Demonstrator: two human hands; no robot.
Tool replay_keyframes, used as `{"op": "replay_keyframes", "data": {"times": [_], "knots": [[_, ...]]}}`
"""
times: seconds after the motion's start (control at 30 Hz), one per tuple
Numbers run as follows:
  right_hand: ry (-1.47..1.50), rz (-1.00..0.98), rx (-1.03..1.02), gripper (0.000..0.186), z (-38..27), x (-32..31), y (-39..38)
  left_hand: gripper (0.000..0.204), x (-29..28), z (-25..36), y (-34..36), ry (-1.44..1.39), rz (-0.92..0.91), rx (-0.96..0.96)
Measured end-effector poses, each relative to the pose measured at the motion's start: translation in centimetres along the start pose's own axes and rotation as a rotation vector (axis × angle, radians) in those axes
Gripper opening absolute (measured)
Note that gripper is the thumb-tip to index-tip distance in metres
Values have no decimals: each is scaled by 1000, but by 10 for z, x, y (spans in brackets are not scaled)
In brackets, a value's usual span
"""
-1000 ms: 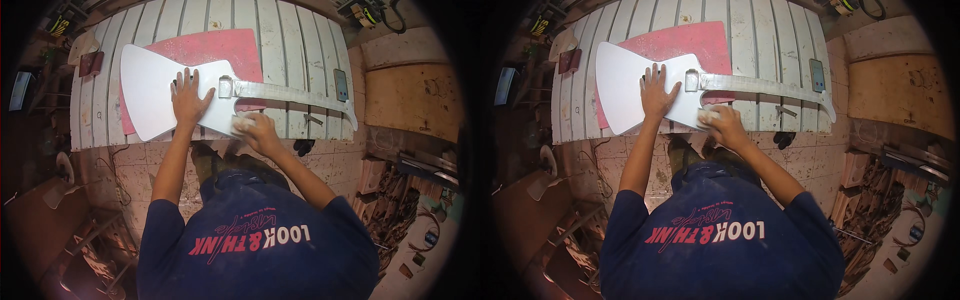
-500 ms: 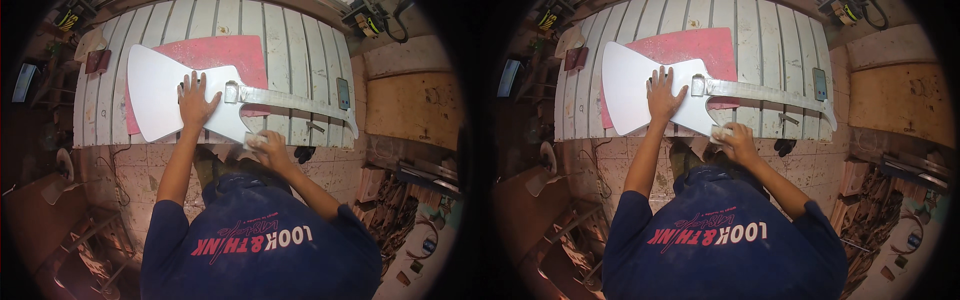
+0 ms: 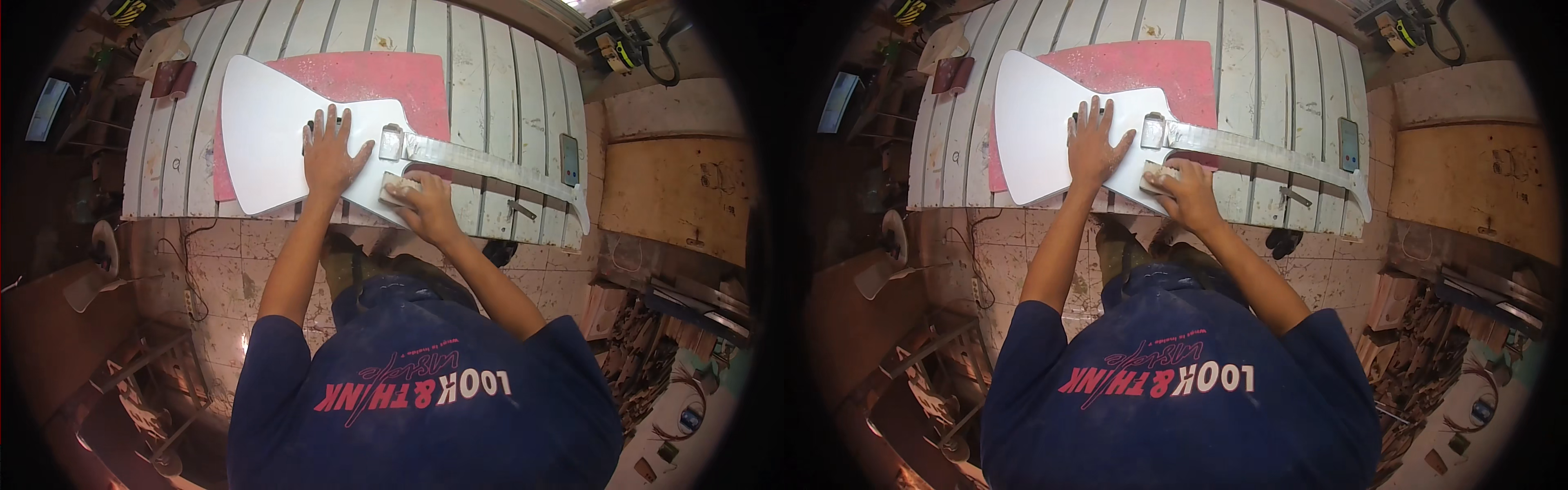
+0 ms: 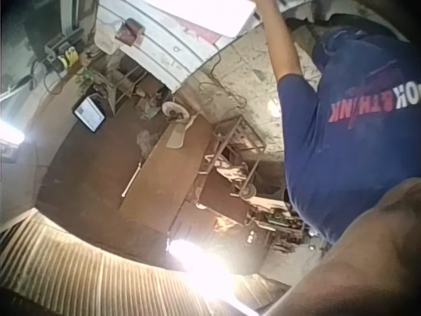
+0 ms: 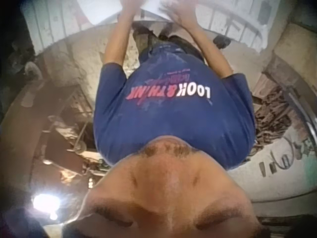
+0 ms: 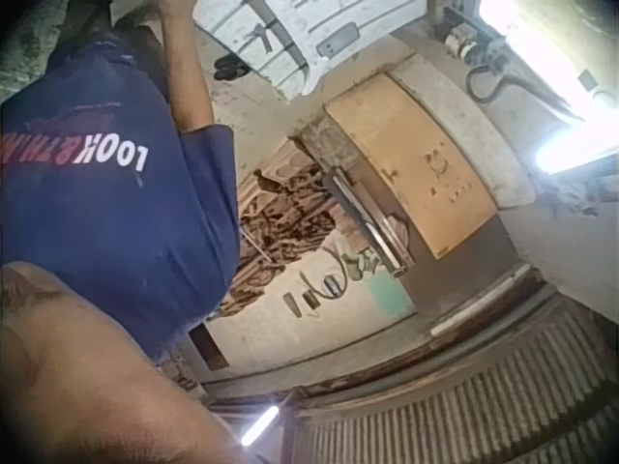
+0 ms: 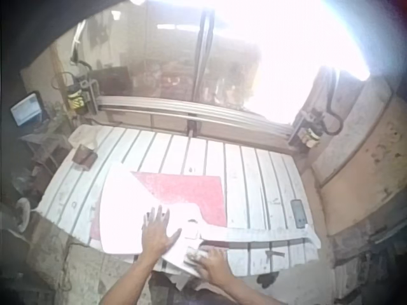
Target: The person sands the flat surfaces and edges of a white guitar body using a sanding block. They periodically use a brush to sweep away dust and run their hand over the wood to feel the finish.
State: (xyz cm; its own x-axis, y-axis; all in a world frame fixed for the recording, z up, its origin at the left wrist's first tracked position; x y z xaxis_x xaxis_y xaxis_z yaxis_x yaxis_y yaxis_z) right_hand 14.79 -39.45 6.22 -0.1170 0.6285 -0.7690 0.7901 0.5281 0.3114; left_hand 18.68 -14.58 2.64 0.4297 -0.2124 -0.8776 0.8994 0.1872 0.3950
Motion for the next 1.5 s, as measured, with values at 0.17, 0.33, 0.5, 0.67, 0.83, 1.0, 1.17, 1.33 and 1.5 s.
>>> {"op": "replay_keyframes", "data": {"times": [0.17,0.33,0.5,0.67,0.83,1.0,1.17,1.33,1.5], "knots": [[-15,-105,41,47,-4,-22,-36,81,-3,1,4,-21,4,-14],[-8,-12,37,47,-5,3,21,80,-2,0,0,-10,-6,-1],[-18,-28,-30,47,6,-10,-28,80,-4,2,3,-9,-18,-13],[-38,58,-31,48,-3,23,45,74,-8,0,3,-9,9,-30],[-63,114,-23,45,-4,15,22,59,-3,-3,-10,-126,31,22],[-29,-22,-55,44,-7,-33,-68,69,-19,4,-59,17,-29,10],[-59,43,-69,41,1,-15,-34,69,-13,27,-78,12,-28,54],[16,115,-81,39,0,6,14,68,-21,17,-82,-22,-66,30],[-18,-33,-109,40,14,-23,-43,79,-39,-15,-74,80,-176,-78]]}}
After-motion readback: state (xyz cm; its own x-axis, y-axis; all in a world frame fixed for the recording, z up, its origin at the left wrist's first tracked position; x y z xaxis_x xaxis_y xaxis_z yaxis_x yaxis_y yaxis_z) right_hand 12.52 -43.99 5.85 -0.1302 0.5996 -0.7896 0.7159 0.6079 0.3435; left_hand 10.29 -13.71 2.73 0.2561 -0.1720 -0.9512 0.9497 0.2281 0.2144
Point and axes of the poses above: each hand's wrist, its own y-axis towards the middle knuckle, its own x-axis out of the palm, z = x × y, the point moved 2 cm from there along y, towards the middle knuckle, and after that the axes turned 9 degrees about z, right-handed, at the moved point
